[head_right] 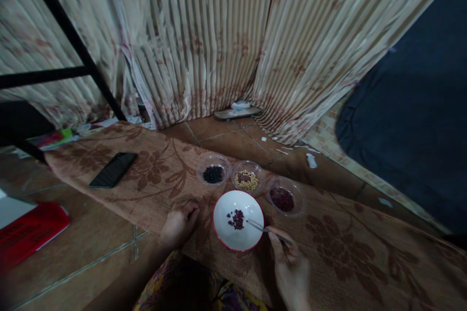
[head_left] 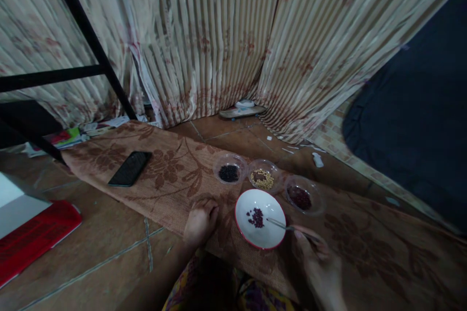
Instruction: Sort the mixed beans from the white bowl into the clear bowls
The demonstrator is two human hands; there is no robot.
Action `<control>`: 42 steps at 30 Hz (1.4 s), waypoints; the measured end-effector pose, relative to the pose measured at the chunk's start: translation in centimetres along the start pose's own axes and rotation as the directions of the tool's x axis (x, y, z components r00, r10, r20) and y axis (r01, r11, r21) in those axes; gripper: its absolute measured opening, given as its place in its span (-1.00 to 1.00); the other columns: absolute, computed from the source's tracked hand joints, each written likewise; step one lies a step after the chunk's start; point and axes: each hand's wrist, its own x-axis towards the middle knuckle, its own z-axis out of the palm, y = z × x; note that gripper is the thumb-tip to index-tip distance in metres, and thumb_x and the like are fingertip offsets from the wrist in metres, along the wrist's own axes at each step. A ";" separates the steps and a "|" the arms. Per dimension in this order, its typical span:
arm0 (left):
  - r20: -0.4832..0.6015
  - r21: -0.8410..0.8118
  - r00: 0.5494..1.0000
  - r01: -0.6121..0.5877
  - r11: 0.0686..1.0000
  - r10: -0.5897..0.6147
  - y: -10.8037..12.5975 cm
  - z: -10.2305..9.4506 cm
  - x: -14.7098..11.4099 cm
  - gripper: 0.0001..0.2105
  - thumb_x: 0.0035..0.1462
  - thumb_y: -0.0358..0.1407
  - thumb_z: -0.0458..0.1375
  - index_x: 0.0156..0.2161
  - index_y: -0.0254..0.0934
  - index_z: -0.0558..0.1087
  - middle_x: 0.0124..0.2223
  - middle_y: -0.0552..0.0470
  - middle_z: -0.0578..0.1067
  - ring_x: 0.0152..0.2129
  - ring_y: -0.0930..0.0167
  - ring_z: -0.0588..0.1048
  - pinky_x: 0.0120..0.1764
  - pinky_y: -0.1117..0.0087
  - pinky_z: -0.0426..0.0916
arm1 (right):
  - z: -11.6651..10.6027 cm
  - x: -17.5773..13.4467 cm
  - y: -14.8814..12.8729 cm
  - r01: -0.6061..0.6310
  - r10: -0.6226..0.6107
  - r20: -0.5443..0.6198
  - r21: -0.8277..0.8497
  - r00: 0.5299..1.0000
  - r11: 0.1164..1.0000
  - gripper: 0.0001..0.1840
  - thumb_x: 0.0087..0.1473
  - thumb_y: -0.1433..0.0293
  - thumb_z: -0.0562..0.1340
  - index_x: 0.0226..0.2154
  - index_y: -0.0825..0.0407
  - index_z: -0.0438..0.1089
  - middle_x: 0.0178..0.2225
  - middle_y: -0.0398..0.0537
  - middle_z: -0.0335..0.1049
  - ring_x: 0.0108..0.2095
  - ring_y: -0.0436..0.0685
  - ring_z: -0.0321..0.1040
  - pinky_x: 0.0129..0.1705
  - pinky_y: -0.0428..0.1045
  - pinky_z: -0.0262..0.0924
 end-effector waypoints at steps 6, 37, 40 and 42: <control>-0.027 -0.003 1.000 -0.002 1.000 0.002 -0.3 0.2 0.0 -0.81 0.23 -0.31 0.02 -0.35 -0.21 0.46 -0.32 -0.01 0.54 -0.33 0.31 0.49 -0.20 0.26 0.33 | -2.8 2.9 -1.8 0.034 -0.018 -0.257 0.057 0.966 0.998 -0.49 -0.17 0.02 0.36 -0.29 0.08 0.55 -0.26 0.09 0.57 -0.19 0.29 0.48 -0.14 0.10 0.35; 0.002 -0.005 1.000 0.007 1.000 -0.007 -0.3 0.4 -0.1 -0.84 0.25 -0.33 0.03 -0.32 -0.22 0.44 -0.30 0.01 0.53 -0.30 0.32 0.47 -0.15 0.29 0.30 | 2.0 -0.8 -2.8 -0.233 0.311 -0.196 0.339 0.930 0.912 -0.46 -0.48 0.06 0.51 -0.50 0.12 0.48 -0.57 -0.10 0.45 -0.56 -0.01 0.30 -0.53 -0.12 0.22; 0.001 -0.006 1.000 0.000 1.000 0.000 -0.4 0.5 -0.1 -0.84 0.25 -0.33 0.04 -0.32 -0.22 0.44 -0.31 0.02 0.53 -0.31 0.33 0.47 -0.15 0.29 0.30 | 2.2 -0.8 -2.8 -0.227 0.305 -0.171 0.366 0.937 0.903 -0.46 -0.44 0.04 0.50 -0.52 0.12 0.45 -0.61 -0.13 0.41 -0.58 -0.03 0.27 -0.53 -0.12 0.20; -0.002 -0.004 1.000 0.000 1.000 0.000 -0.4 0.5 -0.1 -0.84 0.25 -0.33 0.04 -0.33 -0.22 0.44 -0.31 0.02 0.53 -0.31 0.32 0.47 -0.16 0.29 0.30 | 2.4 -0.9 -2.4 -0.237 0.332 -0.159 0.432 0.930 0.870 -0.47 -0.40 0.05 0.50 -0.48 0.11 0.44 -0.61 -0.16 0.40 -0.61 -0.05 0.24 -0.56 -0.13 0.16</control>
